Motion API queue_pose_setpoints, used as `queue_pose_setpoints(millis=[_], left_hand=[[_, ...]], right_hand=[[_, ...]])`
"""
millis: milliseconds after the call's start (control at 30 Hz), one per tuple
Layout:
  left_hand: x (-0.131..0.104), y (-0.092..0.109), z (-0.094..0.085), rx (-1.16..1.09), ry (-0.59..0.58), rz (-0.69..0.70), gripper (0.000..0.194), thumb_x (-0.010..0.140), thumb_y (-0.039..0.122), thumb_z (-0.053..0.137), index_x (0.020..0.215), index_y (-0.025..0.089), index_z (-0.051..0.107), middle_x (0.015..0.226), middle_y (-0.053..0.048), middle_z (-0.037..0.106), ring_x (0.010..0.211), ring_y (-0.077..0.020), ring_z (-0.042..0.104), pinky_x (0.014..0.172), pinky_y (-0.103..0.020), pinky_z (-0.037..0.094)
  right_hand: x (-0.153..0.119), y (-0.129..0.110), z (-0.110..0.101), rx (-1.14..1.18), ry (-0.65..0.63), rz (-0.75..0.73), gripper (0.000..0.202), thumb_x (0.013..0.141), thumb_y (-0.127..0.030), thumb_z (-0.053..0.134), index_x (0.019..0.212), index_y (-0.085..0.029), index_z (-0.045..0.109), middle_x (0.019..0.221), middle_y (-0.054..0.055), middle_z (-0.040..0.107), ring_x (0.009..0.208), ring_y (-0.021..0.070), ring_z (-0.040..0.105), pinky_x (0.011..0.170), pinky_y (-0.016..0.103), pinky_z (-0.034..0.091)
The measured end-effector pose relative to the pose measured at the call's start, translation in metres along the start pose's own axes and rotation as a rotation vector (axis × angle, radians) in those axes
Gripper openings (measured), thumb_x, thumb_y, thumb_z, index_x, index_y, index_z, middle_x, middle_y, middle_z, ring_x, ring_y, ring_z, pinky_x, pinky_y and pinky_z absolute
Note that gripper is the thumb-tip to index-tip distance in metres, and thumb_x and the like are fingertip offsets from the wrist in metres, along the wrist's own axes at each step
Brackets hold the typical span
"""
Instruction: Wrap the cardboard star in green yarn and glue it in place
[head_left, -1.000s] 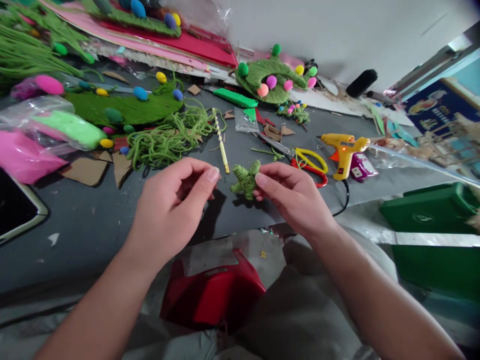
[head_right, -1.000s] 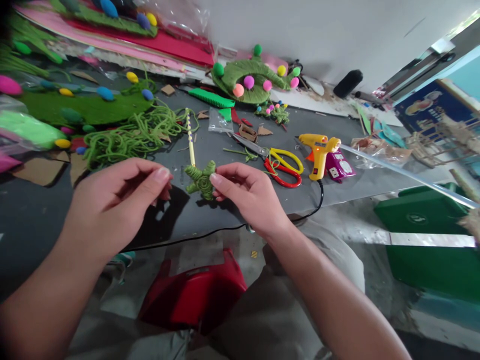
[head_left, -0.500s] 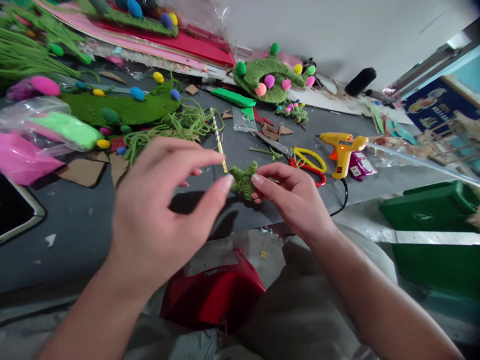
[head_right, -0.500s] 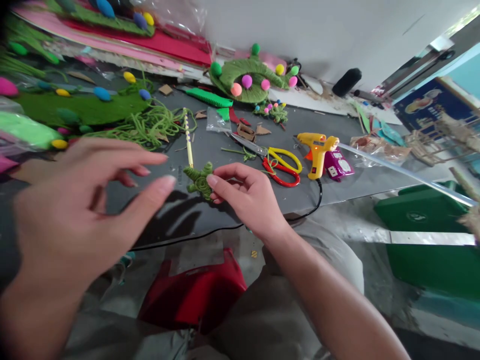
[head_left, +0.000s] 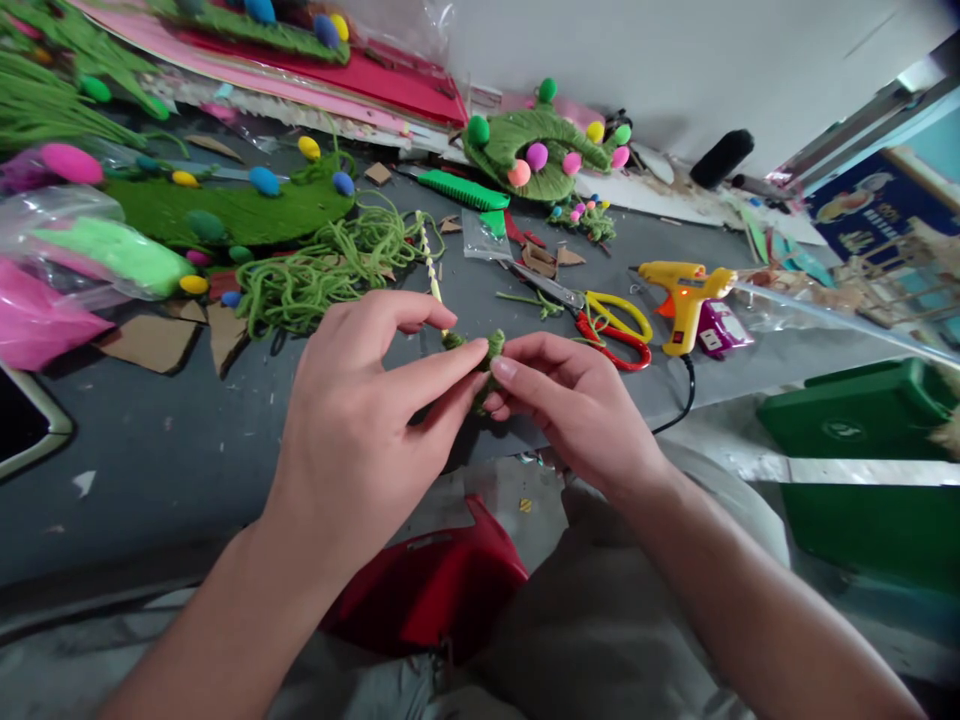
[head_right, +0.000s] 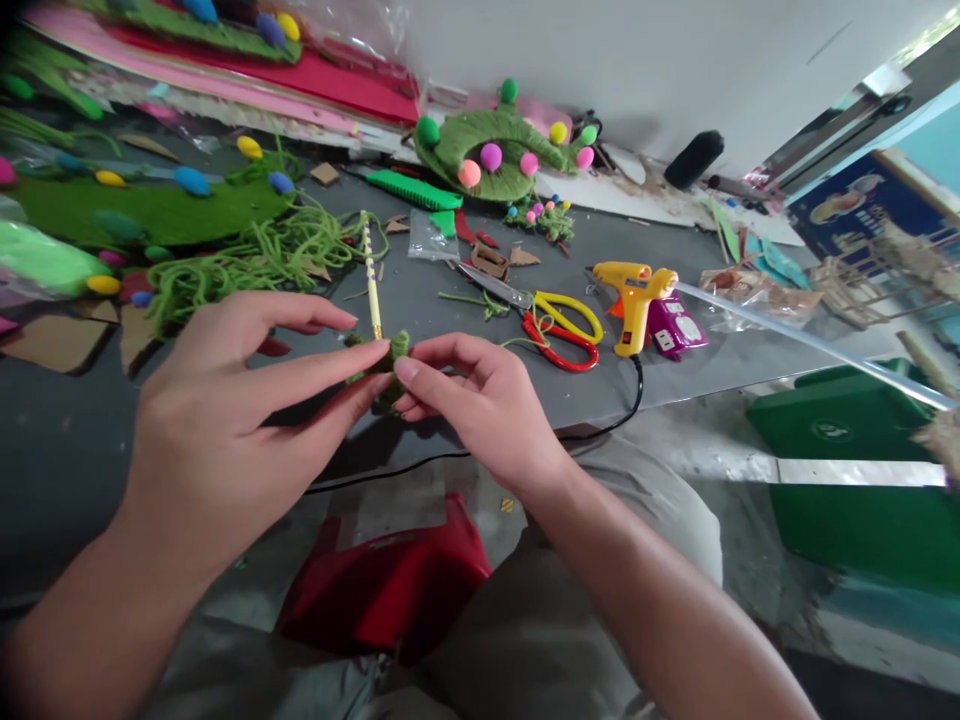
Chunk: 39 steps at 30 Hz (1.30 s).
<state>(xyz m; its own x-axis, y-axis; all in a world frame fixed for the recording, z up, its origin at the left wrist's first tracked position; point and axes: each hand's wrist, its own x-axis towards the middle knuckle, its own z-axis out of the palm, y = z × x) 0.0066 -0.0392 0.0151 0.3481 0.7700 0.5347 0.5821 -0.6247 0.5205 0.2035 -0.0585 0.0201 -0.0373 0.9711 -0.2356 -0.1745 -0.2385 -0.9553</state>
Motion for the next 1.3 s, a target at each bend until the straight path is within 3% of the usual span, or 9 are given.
queue_pose_setpoints(millis=[333, 600, 800, 1033, 1233, 1300], left_hand=[[0.001, 0.003, 0.002, 0.032, 0.012, -0.003, 0.014, 0.102, 0.027, 0.058, 0.106, 0.024, 0.071, 0.122, -0.010, 0.066, 0.117, -0.0278, 0.062, 0.103, -0.050, 0.050], [0.003, -0.002, 0.010, 0.029, 0.091, 0.023, 0.010, 0.101, 0.018, 0.054, 0.097, 0.022, 0.063, 0.114, -0.010, 0.069, 0.106, -0.0298, 0.065, 0.088, -0.049, 0.050], [0.004, -0.006, 0.003, -0.010, 0.095, -0.011, 0.012, 0.101, 0.017, 0.051, 0.094, 0.023, 0.059, 0.108, -0.008, 0.067, 0.104, -0.0262, 0.064, 0.092, -0.044, 0.050], [0.006, -0.003, -0.009, -0.052, 0.166, -0.141, 0.016, 0.107, 0.025, 0.050, 0.100, 0.024, 0.064, 0.098, 0.000, 0.069, 0.092, -0.0140, 0.065, 0.083, -0.029, 0.050], [0.004, 0.000, -0.008, -0.013, 0.127, -0.202, 0.043, 0.111, 0.040, 0.040, 0.074, 0.025, 0.054, 0.072, 0.001, 0.057, 0.068, -0.0149, 0.054, 0.066, -0.037, 0.038], [0.004, -0.003, -0.008, 0.002, 0.119, -0.151, 0.034, 0.109, 0.039, 0.047, 0.079, 0.025, 0.059, 0.077, 0.001, 0.061, 0.071, -0.0151, 0.056, 0.066, -0.037, 0.040]], right_hand=[[0.000, 0.002, 0.000, 0.038, -0.005, 0.026, 0.026, 0.079, -0.033, 0.092, 0.092, -0.018, 0.075, 0.073, -0.001, 0.075, 0.067, 0.0105, 0.073, 0.066, 0.020, 0.063], [-0.002, -0.001, 0.001, 0.010, 0.006, 0.029, 0.025, 0.082, -0.034, 0.089, 0.093, -0.018, 0.074, 0.072, -0.001, 0.074, 0.065, 0.0097, 0.072, 0.066, 0.019, 0.062], [-0.001, 0.000, -0.003, 0.004, 0.022, 0.017, 0.025, 0.083, -0.034, 0.089, 0.093, -0.018, 0.074, 0.072, -0.001, 0.074, 0.066, 0.0097, 0.072, 0.067, 0.019, 0.063], [0.001, 0.002, -0.007, -0.003, 0.023, 0.002, 0.022, 0.084, -0.033, 0.088, 0.093, -0.018, 0.075, 0.072, -0.001, 0.075, 0.067, 0.0102, 0.073, 0.067, 0.019, 0.063], [0.000, 0.001, -0.004, -0.004, 0.016, 0.005, 0.023, 0.083, -0.034, 0.089, 0.092, -0.018, 0.074, 0.072, -0.002, 0.075, 0.066, 0.0096, 0.073, 0.067, 0.018, 0.063], [0.000, 0.000, -0.003, -0.012, 0.017, 0.008, 0.024, 0.083, -0.034, 0.089, 0.093, -0.018, 0.074, 0.071, -0.001, 0.075, 0.066, 0.0095, 0.073, 0.067, 0.018, 0.063]])
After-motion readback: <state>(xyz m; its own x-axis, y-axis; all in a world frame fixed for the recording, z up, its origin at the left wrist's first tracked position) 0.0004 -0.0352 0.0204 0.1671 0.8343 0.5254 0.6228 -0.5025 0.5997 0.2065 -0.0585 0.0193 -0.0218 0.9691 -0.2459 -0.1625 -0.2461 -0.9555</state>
